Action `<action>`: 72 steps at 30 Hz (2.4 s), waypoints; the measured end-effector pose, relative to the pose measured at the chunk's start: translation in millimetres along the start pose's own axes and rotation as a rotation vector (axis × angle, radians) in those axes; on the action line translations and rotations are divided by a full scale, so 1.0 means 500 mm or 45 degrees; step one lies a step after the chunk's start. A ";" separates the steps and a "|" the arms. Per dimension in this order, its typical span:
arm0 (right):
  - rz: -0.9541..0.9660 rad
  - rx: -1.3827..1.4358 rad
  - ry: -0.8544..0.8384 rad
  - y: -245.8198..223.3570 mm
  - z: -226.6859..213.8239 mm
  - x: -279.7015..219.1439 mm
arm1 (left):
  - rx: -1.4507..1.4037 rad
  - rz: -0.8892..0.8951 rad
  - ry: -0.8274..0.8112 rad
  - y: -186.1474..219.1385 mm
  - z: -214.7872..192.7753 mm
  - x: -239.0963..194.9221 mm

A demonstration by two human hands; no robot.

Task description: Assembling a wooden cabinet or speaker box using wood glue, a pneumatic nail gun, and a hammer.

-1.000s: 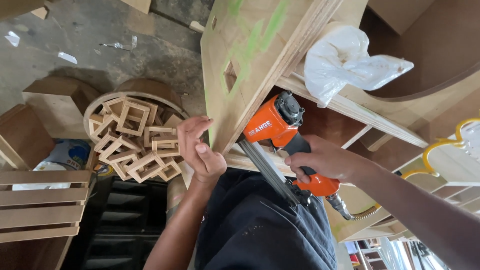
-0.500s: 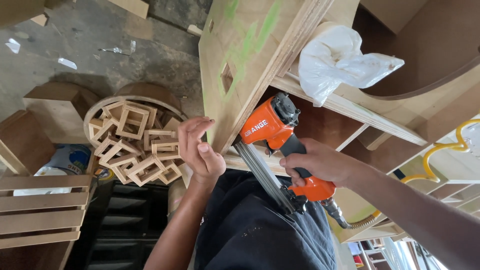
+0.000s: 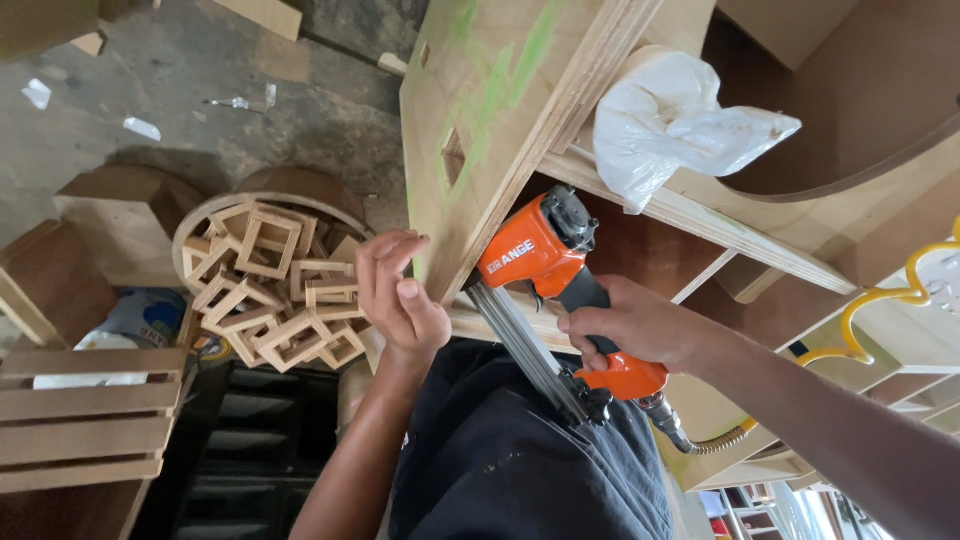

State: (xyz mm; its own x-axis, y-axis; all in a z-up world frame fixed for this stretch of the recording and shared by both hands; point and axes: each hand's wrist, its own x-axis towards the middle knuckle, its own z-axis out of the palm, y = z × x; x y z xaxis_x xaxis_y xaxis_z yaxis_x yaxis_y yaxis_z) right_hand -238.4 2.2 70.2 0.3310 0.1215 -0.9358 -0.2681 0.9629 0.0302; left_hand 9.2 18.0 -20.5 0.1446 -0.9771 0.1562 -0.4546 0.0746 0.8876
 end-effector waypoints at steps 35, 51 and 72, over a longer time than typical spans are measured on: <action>-1.570 1.231 -0.020 0.472 -0.135 -0.282 | -0.296 0.893 -0.617 0.540 0.120 -0.200; -1.803 2.357 0.233 0.894 -0.177 -0.276 | -0.210 1.248 -0.906 0.722 0.277 -0.462; -2.129 2.340 0.294 1.147 -0.024 -0.261 | -0.300 1.928 -2.008 0.754 0.158 -0.486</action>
State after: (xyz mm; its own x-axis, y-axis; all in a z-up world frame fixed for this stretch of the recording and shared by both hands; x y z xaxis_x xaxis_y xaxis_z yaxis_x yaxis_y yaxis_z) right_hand -445.9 535.7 205.6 -0.7193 -0.4764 -0.5057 0.6846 -0.6098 -0.3993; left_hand -266.6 268.0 241.6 -0.7982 0.5148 0.3128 0.5981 0.6160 0.5127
